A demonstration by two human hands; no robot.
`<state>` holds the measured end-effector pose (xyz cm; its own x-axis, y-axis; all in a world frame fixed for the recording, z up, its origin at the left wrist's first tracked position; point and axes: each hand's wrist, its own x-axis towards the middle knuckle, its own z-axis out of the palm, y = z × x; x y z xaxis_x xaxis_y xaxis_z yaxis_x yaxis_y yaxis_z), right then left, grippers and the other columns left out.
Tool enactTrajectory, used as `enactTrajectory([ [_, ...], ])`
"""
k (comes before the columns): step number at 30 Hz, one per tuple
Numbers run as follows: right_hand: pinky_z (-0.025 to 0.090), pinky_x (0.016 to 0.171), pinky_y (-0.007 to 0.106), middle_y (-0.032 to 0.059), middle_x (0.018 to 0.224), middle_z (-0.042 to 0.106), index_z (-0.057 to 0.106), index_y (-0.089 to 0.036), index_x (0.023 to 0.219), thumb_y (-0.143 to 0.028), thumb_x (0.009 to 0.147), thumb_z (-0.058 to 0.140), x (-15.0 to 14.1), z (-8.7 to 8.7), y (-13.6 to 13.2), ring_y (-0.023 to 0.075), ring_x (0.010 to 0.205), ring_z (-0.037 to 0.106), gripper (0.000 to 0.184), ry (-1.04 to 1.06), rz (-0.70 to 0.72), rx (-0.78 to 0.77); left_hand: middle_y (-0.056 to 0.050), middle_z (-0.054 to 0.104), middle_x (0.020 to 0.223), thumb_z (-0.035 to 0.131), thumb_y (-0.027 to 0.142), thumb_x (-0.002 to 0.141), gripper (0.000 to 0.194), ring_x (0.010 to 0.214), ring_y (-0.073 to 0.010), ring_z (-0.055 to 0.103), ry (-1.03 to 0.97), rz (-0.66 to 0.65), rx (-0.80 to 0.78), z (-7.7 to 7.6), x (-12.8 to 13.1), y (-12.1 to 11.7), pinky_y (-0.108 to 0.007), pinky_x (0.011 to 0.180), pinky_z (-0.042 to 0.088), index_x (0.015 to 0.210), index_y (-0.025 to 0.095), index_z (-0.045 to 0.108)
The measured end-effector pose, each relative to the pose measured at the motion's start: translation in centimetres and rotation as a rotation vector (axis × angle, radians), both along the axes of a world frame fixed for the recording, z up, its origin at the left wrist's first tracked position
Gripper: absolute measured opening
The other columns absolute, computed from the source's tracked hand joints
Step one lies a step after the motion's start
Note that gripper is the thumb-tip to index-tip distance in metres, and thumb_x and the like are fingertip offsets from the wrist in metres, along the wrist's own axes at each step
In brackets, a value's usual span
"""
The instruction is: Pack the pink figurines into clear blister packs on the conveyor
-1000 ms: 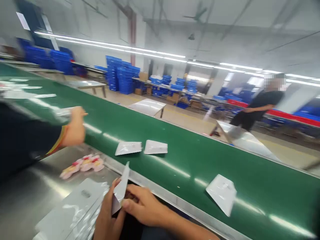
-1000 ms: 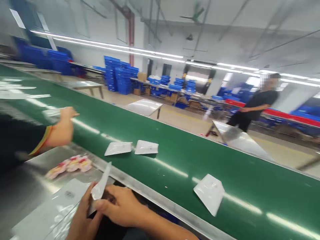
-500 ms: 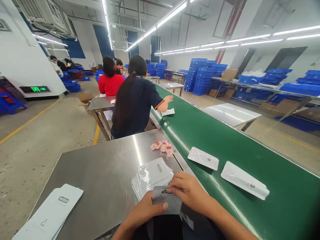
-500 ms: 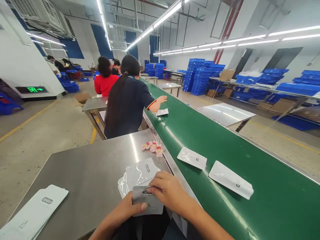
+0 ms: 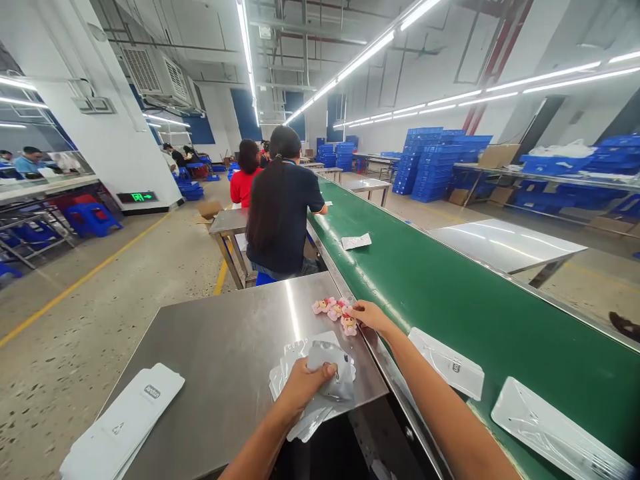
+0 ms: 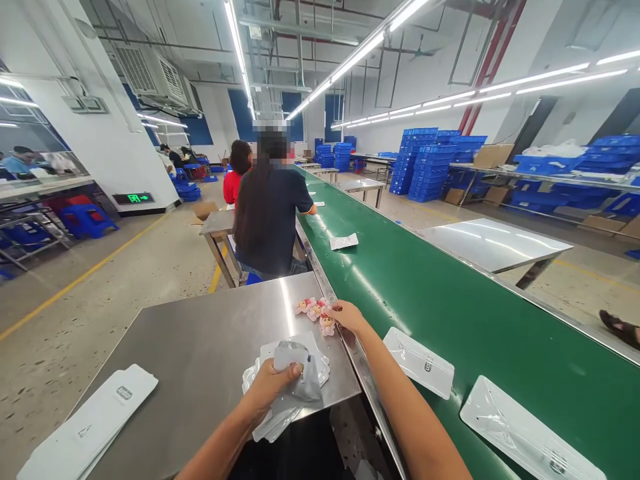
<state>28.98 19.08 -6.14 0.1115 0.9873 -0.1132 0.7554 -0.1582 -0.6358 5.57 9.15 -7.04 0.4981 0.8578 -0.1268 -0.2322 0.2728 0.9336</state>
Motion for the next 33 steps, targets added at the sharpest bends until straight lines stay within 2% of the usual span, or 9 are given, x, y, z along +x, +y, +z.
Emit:
enactTrajectory([
  [5, 0.04, 0.061, 0.023, 0.0061, 0.077, 0.06, 0.056, -0.012, 0.081, -0.048, 0.07, 0.06, 0.0, 1.1, -3.2, 0.0134, 0.068, 0.053, 0.038, 0.24, -0.011, 0.171, -0.002, 0.051, 0.074, 0.069, 0.038, 0.065, 0.038, 0.069, -0.0097, 0.045, 0.069, -0.048, 0.143, 0.9, 1.1, 0.3, -0.021, 0.065, 0.036, 0.084, 0.009, 0.054],
  [9, 0.041, 0.069, 0.023, 0.0047, 0.081, 0.058, 0.054, -0.013, 0.085, -0.045, 0.072, 0.061, -1.5, 5.2, -6.9, 0.0121, 0.074, 0.052, 0.035, 0.602, 0.002, 0.334, -0.003, 0.053, 0.078, 0.068, 0.04, 0.066, 0.041, 0.071, -0.0108, 0.045, 0.15, -0.028, 0.24, 0.8, 2.0, -0.1, -0.021, 0.065, 0.035, 0.089, 0.009, 0.054],
  [12, 0.041, 0.071, 0.022, 0.0035, 0.081, 0.057, 0.053, -0.014, 0.085, -0.042, 0.074, 0.061, -3.2, 8.0, -9.9, 0.011, 0.075, 0.052, 0.031, 0.687, 0.057, 0.374, -0.002, 0.052, 0.077, 0.068, 0.04, 0.066, 0.04, 0.07, -0.0104, 0.043, 0.198, -0.011, 0.284, 0.7, 2.4, -0.6, -0.02, 0.064, 0.034, 0.088, 0.009, 0.055],
  [15, 0.04, 0.067, 0.022, 0.0023, 0.078, 0.056, 0.054, -0.015, 0.084, -0.043, 0.075, 0.061, -4.2, 8.8, -12.3, 0.0109, 0.072, 0.051, 0.03, 0.535, 0.103, 0.36, -0.002, 0.053, 0.077, 0.068, 0.038, 0.066, 0.039, 0.069, -0.01, 0.042, 0.222, 0.023, 0.272, 0.7, 2.6, -1.0, -0.02, 0.064, 0.034, 0.09, 0.01, 0.056],
  [22, 0.042, 0.074, 0.028, -0.0002, 0.089, 0.059, 0.055, -0.023, 0.099, -0.046, 0.08, 0.053, -4.6, 7.5, -14.8, 0.0134, 0.081, 0.052, 0.03, 0.051, 0.054, 0.414, -0.003, 0.054, 0.082, 0.069, 0.034, 0.065, 0.042, 0.071, -0.0098, 0.043, 0.089, -0.041, 0.246, 0.7, 3.4, -1.5, -0.02, 0.064, 0.035, 0.097, 0.009, 0.056],
  [25, 0.037, 0.09, 0.034, -0.0003, 0.104, 0.058, 0.059, -0.026, 0.098, -0.038, 0.087, 0.044, -4.4, 7.4, -15.8, 0.0179, 0.107, 0.045, 0.022, -0.138, 0.234, 0.512, -0.002, 0.054, 0.084, 0.068, 0.032, 0.067, 0.042, 0.074, -0.0098, 0.044, 0.01, -0.085, 0.27, 1.3, 4.3, -1.9, -0.019, 0.065, 0.035, 0.101, 0.011, 0.055],
  [29, 0.022, 0.102, 0.044, -0.0031, 0.136, 0.033, 0.064, -0.021, 0.074, -0.04, 0.086, 0.046, -3.6, 7.8, -17.0, 0.0262, 0.129, 0.019, 0.029, -0.358, 0.443, 0.484, 0.0, 0.053, 0.074, 0.06, 0.023, 0.071, 0.018, 0.069, -0.0092, 0.044, 0.157, -0.078, 0.386, 2.7, 5.5, -2.2, -0.018, 0.062, 0.035, 0.083, 0.01, 0.058],
  [31, 0.026, 0.1, 0.042, 0.0004, 0.133, 0.038, 0.064, -0.02, 0.075, -0.04, 0.087, 0.043, -2.4, 7.8, -16.7, 0.0252, 0.124, 0.029, 0.031, -0.356, 0.473, 0.434, -0.001, 0.056, 0.077, 0.059, 0.023, 0.07, 0.019, 0.072, -0.0113, 0.049, 0.243, -0.171, 0.485, 3.2, 5.6, -1.6, -0.02, 0.064, 0.038, 0.085, 0.011, 0.061],
  [33, 0.038, 0.089, 0.033, 0.005, 0.112, 0.054, 0.063, -0.019, 0.076, -0.04, 0.089, 0.036, -0.2, 7.3, -15.5, 0.0193, 0.104, 0.048, 0.037, -0.251, 0.418, 0.385, -0.004, 0.058, 0.104, 0.061, 0.03, 0.071, 0.044, 0.093, -0.0166, 0.052, 0.269, -0.287, 0.556, 3.0, 5.0, -0.1, -0.024, 0.08, 0.04, 0.113, 0.017, 0.055],
])
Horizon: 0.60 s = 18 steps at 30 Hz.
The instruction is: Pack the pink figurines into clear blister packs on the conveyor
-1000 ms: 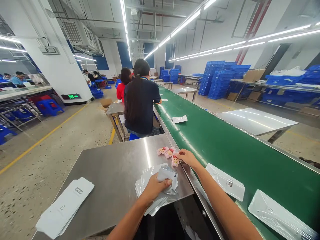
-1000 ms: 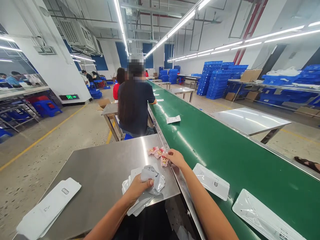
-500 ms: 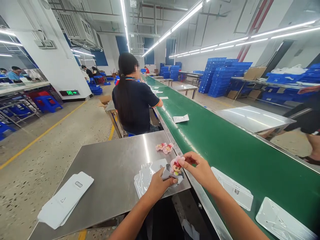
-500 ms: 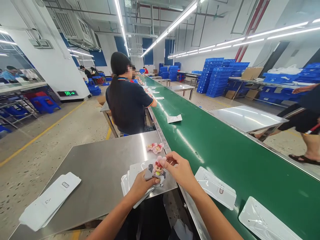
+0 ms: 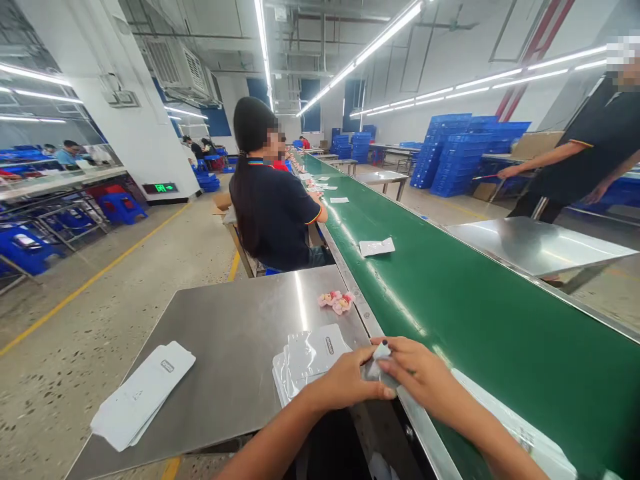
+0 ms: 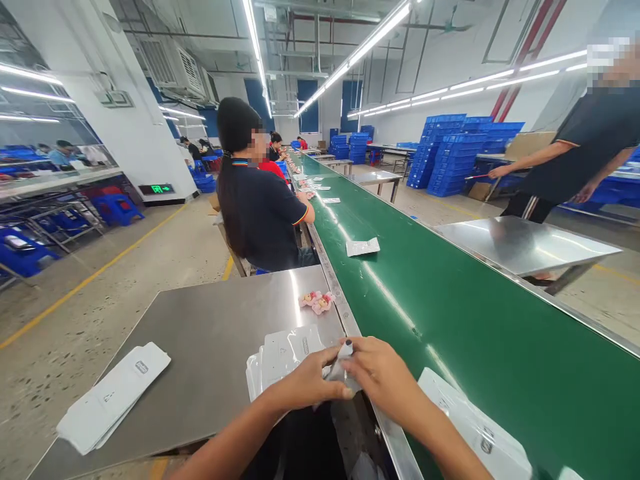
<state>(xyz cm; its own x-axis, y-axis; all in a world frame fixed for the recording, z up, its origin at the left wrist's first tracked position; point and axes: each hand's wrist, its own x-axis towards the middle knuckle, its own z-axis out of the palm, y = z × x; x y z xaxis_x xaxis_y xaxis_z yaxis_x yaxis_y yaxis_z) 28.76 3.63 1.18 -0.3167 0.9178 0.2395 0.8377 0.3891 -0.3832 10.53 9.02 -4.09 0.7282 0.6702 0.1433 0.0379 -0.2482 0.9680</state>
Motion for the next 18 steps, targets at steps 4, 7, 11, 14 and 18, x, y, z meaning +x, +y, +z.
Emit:
enactTrajectory([
  [4, 0.04, 0.054, 0.026, 0.0038, 0.061, 0.05, 0.047, -0.015, 0.06, -0.059, 0.08, 0.039, 7.0, -2.2, 3.9, 0.0137, 0.056, 0.047, 0.049, 0.199, -0.55, -0.039, -0.006, 0.027, 0.141, 0.049, 0.045, 0.08, 0.067, 0.13, -0.02, 0.023, 0.237, 0.328, 0.243, -3.1, -3.3, 5.0, -0.033, 0.107, 0.018, 0.137, 0.017, 0.028],
  [7, 0.046, 0.06, 0.028, 0.0066, 0.069, 0.056, 0.055, -0.015, 0.072, -0.061, 0.074, 0.046, 12.8, -4.6, 6.7, 0.0167, 0.062, 0.054, 0.047, 0.416, -0.659, -0.343, -0.01, 0.031, 0.138, 0.06, 0.043, 0.071, 0.062, 0.129, -0.0251, 0.022, 0.498, 0.472, 0.413, -6.0, -5.5, 7.8, -0.039, 0.106, 0.014, 0.123, 0.013, 0.045],
  [11, 0.048, 0.07, 0.037, 0.0165, 0.088, 0.06, 0.055, -0.015, 0.096, -0.064, 0.07, 0.049, 17.0, -6.0, 8.3, 0.0267, 0.076, 0.059, 0.056, 0.461, -0.789, -0.508, -0.003, 0.054, 0.108, 0.059, 0.033, 0.073, 0.023, 0.106, -0.0175, 0.044, 0.495, 0.564, 0.436, -7.2, -5.9, 8.9, -0.031, 0.091, 0.031, 0.089, 0.017, 0.056],
  [14, 0.041, 0.078, 0.052, 0.0207, 0.114, 0.051, 0.048, -0.012, 0.119, -0.065, 0.073, 0.042, 15.5, -4.9, 7.8, 0.0381, 0.096, 0.052, 0.07, 0.005, -0.924, -0.204, -0.002, 0.057, 0.092, 0.056, 0.029, 0.075, 0.016, 0.092, -0.0166, 0.048, 0.491, 0.604, 0.415, -6.7, -5.7, 8.9, -0.03, 0.082, 0.033, 0.082, 0.016, 0.054],
  [18, 0.04, 0.087, 0.045, 0.0104, 0.122, 0.048, 0.054, -0.017, 0.113, -0.053, 0.084, 0.034, 7.8, -3.3, 7.1, 0.0289, 0.105, 0.049, 0.051, -0.116, -0.602, 0.139, -0.002, 0.059, 0.087, 0.045, 0.031, 0.083, 0.018, 0.082, -0.0157, 0.051, 0.448, 0.638, 0.375, -5.7, -6.1, 8.9, -0.029, 0.079, 0.033, 0.09, 0.018, 0.053],
])
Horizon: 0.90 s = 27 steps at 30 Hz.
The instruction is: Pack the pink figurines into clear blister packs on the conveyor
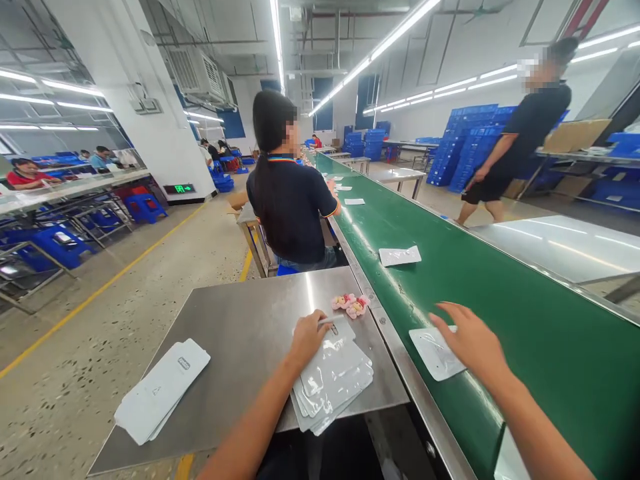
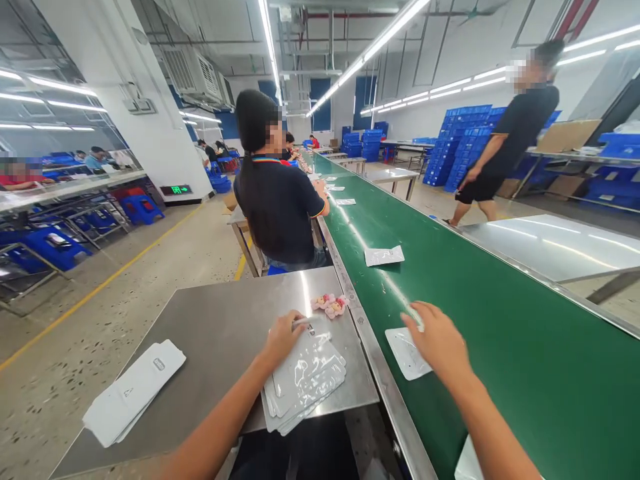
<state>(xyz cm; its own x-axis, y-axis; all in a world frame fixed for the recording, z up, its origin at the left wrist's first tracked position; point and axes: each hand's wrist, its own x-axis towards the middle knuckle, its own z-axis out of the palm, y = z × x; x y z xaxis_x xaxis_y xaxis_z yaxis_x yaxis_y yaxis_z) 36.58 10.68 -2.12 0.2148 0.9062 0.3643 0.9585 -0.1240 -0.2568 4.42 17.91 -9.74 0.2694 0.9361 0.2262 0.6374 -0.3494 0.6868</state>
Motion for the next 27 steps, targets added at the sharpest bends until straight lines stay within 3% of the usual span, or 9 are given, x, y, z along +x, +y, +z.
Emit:
enactTrajectory([
  [4, 0.041, 0.088, 0.034, 0.0076, 0.122, 0.049, 0.047, -0.018, 0.122, -0.05, 0.086, 0.038, -9.0, -0.7, 1.3, 0.0191, 0.106, 0.049, 0.049, 0.252, 0.465, -0.113, -0.001, 0.058, 0.095, 0.047, 0.036, 0.083, 0.021, 0.086, -0.0156, 0.051, -0.061, -0.002, 0.021, 1.6, -0.5, -0.8, -0.027, 0.08, 0.034, 0.095, 0.019, 0.051],
  [6, 0.042, 0.084, 0.031, 0.0072, 0.119, 0.051, 0.046, -0.018, 0.124, -0.048, 0.084, 0.044, -12.3, -1.0, 2.1, 0.0176, 0.102, 0.051, 0.05, 0.324, 0.566, -0.121, 0.0, 0.056, 0.103, 0.051, 0.034, 0.081, 0.025, 0.094, -0.014, 0.05, -0.12, -0.014, 0.046, 2.9, -0.9, -1.5, -0.025, 0.084, 0.035, 0.102, 0.02, 0.05],
  [9, 0.042, 0.069, 0.027, 0.005, 0.09, 0.059, 0.059, -0.016, 0.096, -0.042, 0.086, 0.044, -15.2, -0.3, 2.1, 0.0138, 0.078, 0.053, 0.031, 0.395, 0.623, -0.06, -0.001, 0.053, 0.109, 0.058, 0.036, 0.076, 0.047, 0.102, -0.015, 0.049, -0.276, -0.054, -0.026, 5.3, -2.6, -2.8, -0.025, 0.088, 0.037, 0.119, 0.024, 0.043],
  [11, 0.039, 0.063, 0.025, 0.0033, 0.075, 0.056, 0.059, -0.016, 0.08, -0.039, 0.088, 0.042, -16.2, 0.8, 1.0, 0.0118, 0.068, 0.049, 0.03, 0.395, 0.683, -0.056, -0.003, 0.055, 0.106, 0.063, 0.041, 0.071, 0.062, 0.096, -0.0171, 0.052, -0.352, -0.228, -0.247, 6.8, -4.1, -3.6, -0.027, 0.081, 0.041, 0.125, 0.024, 0.039],
  [13, 0.037, 0.063, 0.023, 0.0018, 0.073, 0.055, 0.059, -0.016, 0.078, -0.036, 0.088, 0.043, -16.7, 1.7, -0.4, 0.0108, 0.068, 0.049, 0.026, 0.363, 0.781, -0.105, -0.004, 0.057, 0.102, 0.065, 0.041, 0.07, 0.057, 0.092, -0.018, 0.054, -0.357, -0.515, -0.524, 7.5, -5.3, -4.3, -0.026, 0.075, 0.044, 0.119, 0.021, 0.047],
  [16, 0.037, 0.065, 0.022, 0.0001, 0.079, 0.057, 0.061, -0.02, 0.083, -0.033, 0.086, 0.046, -16.2, 1.9, -0.8, 0.0105, 0.073, 0.051, 0.021, 0.333, 0.871, -0.233, -0.005, 0.059, 0.094, 0.06, 0.041, 0.074, 0.04, 0.087, -0.0161, 0.054, -0.413, -0.738, -0.735, 6.4, -5.2, -5.0, -0.023, 0.072, 0.043, 0.104, 0.014, 0.057],
  [19, 0.038, 0.064, 0.023, 0.0021, 0.085, 0.06, 0.06, -0.02, 0.094, -0.042, 0.084, 0.045, -13.6, 0.6, 2.5, 0.0123, 0.074, 0.053, 0.028, 0.405, 0.663, -0.311, -0.008, 0.06, 0.091, 0.057, 0.044, 0.077, 0.041, 0.081, -0.0144, 0.056, -0.67, -0.542, -0.823, 3.7, -3.3, -5.4, -0.024, 0.072, 0.044, 0.1, 0.01, 0.057],
  [22, 0.037, 0.057, 0.025, 0.0066, 0.074, 0.06, 0.057, -0.014, 0.092, -0.05, 0.087, 0.032, -10.5, -1.6, 7.8, 0.0132, 0.059, 0.053, 0.045, 0.44, 0.152, -0.303, -0.01, 0.06, 0.089, 0.061, 0.045, 0.074, 0.044, 0.078, -0.0154, 0.056, -0.86, -0.355, -0.874, 1.8, -1.4, -5.4, -0.027, 0.072, 0.044, 0.098, 0.008, 0.057],
  [27, 0.036, 0.055, 0.023, 0.0037, 0.062, 0.057, 0.053, -0.012, 0.073, -0.044, 0.083, 0.042, -9.4, -3.4, 11.4, 0.0109, 0.052, 0.051, 0.036, 0.475, 0.147, -0.323, -0.004, 0.054, 0.075, 0.067, 0.039, 0.068, 0.037, 0.068, -0.0098, 0.051, -0.91, -0.333, -0.782, 1.8, -0.4, -5.0, -0.022, 0.065, 0.04, 0.084, 0.008, 0.055],
])
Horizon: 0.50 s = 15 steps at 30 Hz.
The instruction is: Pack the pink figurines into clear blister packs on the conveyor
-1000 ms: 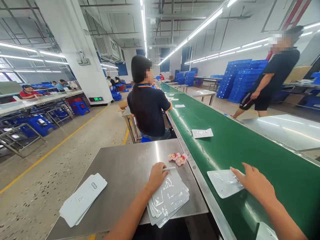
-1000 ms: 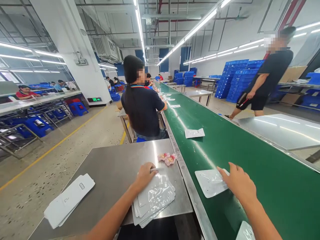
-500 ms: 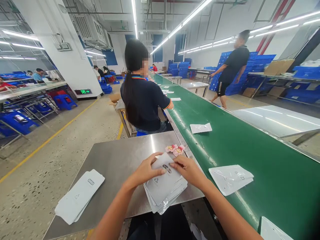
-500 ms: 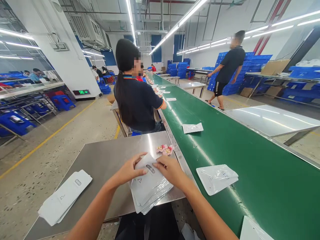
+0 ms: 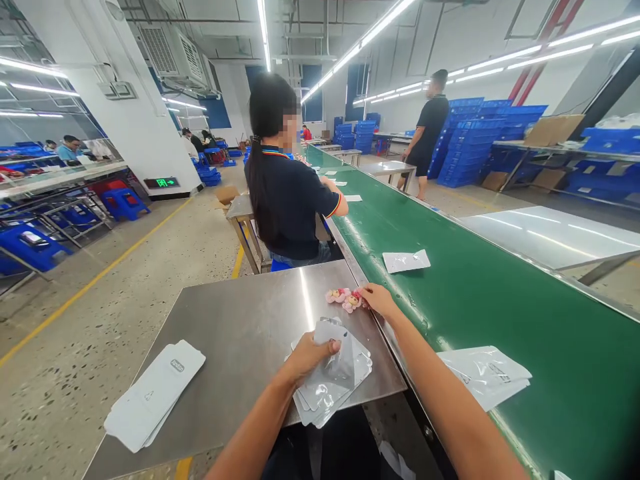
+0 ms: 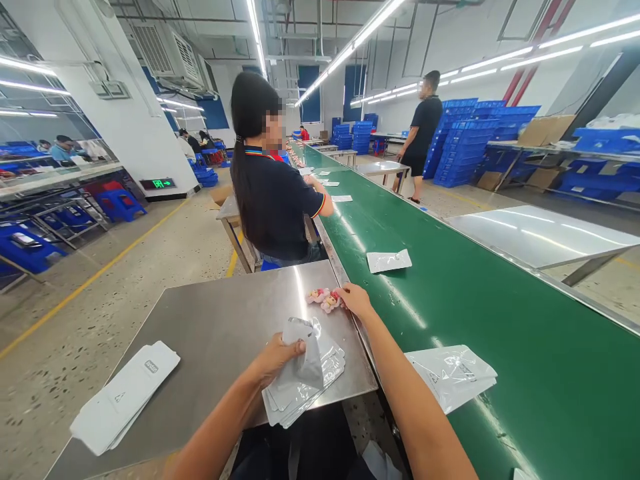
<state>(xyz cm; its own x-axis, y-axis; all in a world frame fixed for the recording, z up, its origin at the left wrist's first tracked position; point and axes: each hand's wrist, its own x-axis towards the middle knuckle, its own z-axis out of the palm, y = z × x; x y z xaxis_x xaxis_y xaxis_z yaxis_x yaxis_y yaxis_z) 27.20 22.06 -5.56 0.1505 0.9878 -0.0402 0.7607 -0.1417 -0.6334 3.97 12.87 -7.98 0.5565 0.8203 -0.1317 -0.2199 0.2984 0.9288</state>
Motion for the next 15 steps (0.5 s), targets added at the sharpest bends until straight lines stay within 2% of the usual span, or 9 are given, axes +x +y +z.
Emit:
enactTrajectory([
  [3, 0.035, 0.06, 0.023, 0.0017, 0.066, 0.057, 0.055, -0.014, 0.076, -0.044, 0.082, 0.045, -0.5, 1.5, -2.4, 0.0105, 0.06, 0.049, 0.032, 0.016, -0.031, 0.166, -0.003, 0.054, 0.074, 0.069, 0.038, 0.066, 0.036, 0.068, -0.0099, 0.049, 0.046, -0.031, 0.077, 0.6, 0.6, -0.1, -0.021, 0.064, 0.038, 0.081, 0.009, 0.054],
  [6, 0.037, 0.056, 0.022, 0.0011, 0.064, 0.052, 0.055, -0.014, 0.079, -0.048, 0.08, 0.049, -0.7, 4.4, -6.3, 0.0096, 0.057, 0.046, 0.034, 0.296, 0.016, 0.32, -0.003, 0.056, 0.076, 0.071, 0.038, 0.063, 0.037, 0.072, -0.0113, 0.049, 0.149, -0.01, 0.158, 1.3, 1.7, -0.4, -0.02, 0.066, 0.037, 0.081, 0.01, 0.056],
  [9, 0.04, 0.054, 0.021, 0.0019, 0.066, 0.052, 0.055, -0.013, 0.082, -0.047, 0.079, 0.053, -1.1, 7.1, -10.0, 0.0087, 0.057, 0.045, 0.034, 0.537, 0.107, 0.311, -0.004, 0.059, 0.084, 0.07, 0.04, 0.063, 0.041, 0.078, -0.0135, 0.051, 0.199, -0.009, 0.226, 1.6, 2.7, -0.9, -0.022, 0.07, 0.038, 0.088, 0.011, 0.058],
  [12, 0.04, 0.055, 0.021, 0.0025, 0.068, 0.054, 0.057, -0.013, 0.08, -0.045, 0.08, 0.053, -1.7, 8.5, -12.6, 0.0085, 0.057, 0.046, 0.032, 0.434, 0.171, 0.259, -0.005, 0.059, 0.085, 0.069, 0.041, 0.063, 0.041, 0.078, -0.0141, 0.051, 0.225, -0.027, 0.237, 1.6, 3.2, -1.6, -0.023, 0.07, 0.038, 0.089, 0.011, 0.057],
  [15, 0.039, 0.055, 0.022, 0.0017, 0.069, 0.057, 0.06, -0.016, 0.079, -0.045, 0.081, 0.05, -2.4, 9.0, -13.9, 0.0095, 0.058, 0.048, 0.031, 0.169, 0.228, 0.205, -0.004, 0.058, 0.086, 0.068, 0.041, 0.065, 0.039, 0.079, -0.014, 0.05, 0.236, -0.064, 0.253, 1.8, 3.3, -2.2, -0.022, 0.07, 0.038, 0.089, 0.012, 0.057],
])
